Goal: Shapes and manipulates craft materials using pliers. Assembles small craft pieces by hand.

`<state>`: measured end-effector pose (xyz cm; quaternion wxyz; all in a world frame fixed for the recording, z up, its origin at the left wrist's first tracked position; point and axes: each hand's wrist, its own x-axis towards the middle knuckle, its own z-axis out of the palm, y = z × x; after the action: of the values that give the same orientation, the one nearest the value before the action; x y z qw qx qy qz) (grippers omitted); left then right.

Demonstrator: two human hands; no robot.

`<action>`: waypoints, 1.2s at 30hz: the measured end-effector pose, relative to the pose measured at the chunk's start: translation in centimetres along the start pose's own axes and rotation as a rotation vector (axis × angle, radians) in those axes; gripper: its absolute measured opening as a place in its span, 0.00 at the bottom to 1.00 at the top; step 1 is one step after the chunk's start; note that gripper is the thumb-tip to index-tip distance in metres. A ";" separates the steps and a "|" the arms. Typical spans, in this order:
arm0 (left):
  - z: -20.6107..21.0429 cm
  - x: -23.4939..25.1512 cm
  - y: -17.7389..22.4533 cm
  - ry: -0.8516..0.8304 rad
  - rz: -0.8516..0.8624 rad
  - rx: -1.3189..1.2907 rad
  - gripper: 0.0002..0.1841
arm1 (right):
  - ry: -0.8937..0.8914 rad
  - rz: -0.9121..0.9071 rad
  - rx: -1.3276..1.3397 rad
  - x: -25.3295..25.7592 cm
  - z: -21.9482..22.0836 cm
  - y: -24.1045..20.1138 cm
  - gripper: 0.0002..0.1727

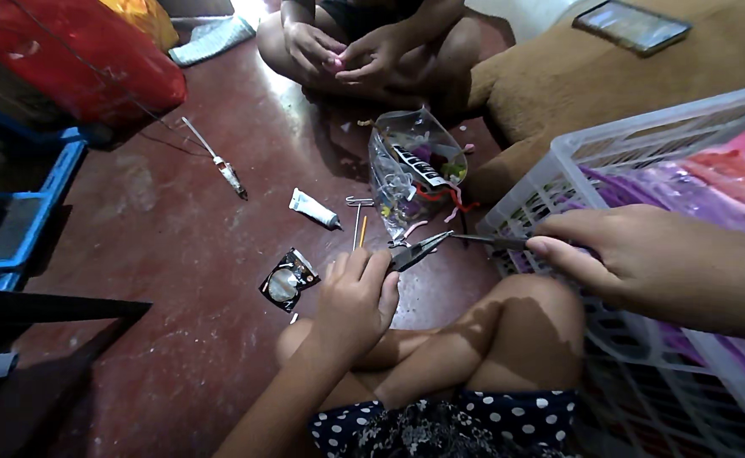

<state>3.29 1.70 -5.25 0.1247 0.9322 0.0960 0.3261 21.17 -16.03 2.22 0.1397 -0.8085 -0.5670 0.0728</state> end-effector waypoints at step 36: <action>-0.3 -0.8 1.9 -0.032 -0.179 -0.446 0.23 | 0.243 -0.178 -0.065 0.3 0.6 -0.5 0.28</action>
<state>2.71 -0.29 -4.91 0.3576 0.8744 0.1018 0.3119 20.66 -15.46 1.82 0.1869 -0.7618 -0.6177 -0.0565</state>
